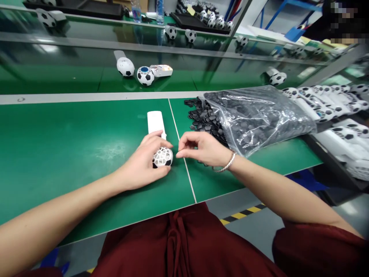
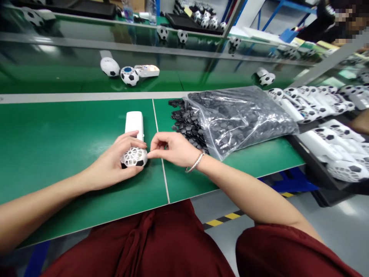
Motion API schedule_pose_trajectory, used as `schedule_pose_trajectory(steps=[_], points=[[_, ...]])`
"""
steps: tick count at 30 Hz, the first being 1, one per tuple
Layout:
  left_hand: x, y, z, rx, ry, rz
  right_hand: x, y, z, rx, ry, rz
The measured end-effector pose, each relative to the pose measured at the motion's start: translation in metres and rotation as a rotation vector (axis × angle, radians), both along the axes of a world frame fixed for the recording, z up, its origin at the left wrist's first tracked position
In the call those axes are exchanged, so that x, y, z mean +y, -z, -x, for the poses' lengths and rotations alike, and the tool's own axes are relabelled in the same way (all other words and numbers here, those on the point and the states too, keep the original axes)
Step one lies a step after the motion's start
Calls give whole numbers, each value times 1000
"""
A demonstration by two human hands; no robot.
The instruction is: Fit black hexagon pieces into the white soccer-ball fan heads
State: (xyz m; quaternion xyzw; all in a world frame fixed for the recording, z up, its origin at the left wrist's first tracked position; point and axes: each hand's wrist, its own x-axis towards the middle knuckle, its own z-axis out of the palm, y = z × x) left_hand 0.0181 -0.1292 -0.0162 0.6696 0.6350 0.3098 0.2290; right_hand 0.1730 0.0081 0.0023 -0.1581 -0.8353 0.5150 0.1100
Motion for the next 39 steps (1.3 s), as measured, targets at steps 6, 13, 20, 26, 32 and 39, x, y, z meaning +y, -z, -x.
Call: schedule_pose_trajectory(steps=[6,13,20,26,32,39], points=[[0,4,10,23,55,1,19,-13,-58,-140,159,-365],[2,7,9,27,69,-53,3,20,-85,-137,-102,-951],[-3,2,8,81,-66,52,1,22,-71,-151,-198,-1172],[-4,-7,24,43,-156,170,-9,9,-43,-15,-33,-718],[-4,-15,35,-25,43,213,-25,6,-3,110,39,-264],[-3,-11,23,-66,-87,184,-24,18,16,38,19,44]])
